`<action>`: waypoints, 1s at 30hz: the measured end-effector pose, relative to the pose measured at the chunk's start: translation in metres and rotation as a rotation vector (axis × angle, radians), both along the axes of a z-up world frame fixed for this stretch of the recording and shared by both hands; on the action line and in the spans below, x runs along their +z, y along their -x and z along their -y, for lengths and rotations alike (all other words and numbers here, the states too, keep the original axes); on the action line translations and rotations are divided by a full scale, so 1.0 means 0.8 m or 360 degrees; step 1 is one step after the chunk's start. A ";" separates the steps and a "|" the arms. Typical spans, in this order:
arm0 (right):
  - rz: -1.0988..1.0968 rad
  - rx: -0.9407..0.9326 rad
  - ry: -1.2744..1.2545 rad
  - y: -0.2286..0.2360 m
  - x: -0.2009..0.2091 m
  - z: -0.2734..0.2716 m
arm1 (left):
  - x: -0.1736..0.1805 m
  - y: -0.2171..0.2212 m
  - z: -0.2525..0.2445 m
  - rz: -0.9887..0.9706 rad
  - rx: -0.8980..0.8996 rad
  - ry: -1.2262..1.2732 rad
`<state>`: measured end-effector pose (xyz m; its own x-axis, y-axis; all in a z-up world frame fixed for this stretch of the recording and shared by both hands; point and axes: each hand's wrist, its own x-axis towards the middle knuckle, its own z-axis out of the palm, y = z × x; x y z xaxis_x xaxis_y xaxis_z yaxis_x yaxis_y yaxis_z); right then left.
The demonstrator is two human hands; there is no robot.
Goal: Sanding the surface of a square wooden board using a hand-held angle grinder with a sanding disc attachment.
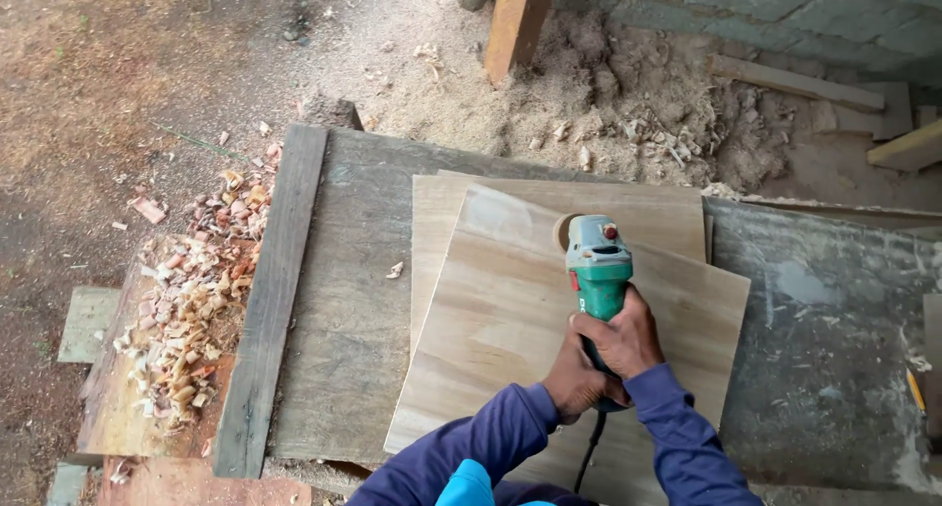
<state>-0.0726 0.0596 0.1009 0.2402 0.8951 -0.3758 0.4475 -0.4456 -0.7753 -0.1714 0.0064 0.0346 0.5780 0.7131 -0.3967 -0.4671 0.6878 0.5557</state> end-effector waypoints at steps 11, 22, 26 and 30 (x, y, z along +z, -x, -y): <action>0.0005 -0.0182 0.0029 -0.102 0.047 0.038 | -0.093 0.105 -0.243 -0.2242 -0.0093 -0.2300; 0.0846 0.0461 -0.0009 -0.186 0.220 0.000 | -0.073 0.241 -0.231 -0.2650 -0.0388 -0.1793; 0.0753 0.0357 0.0179 -0.156 0.217 -0.031 | -0.058 0.183 -0.141 -0.2579 -0.0143 -0.1813; 0.0079 0.0243 0.0023 -0.074 0.145 -0.063 | 0.030 0.086 -0.045 -0.0961 0.0170 -0.0968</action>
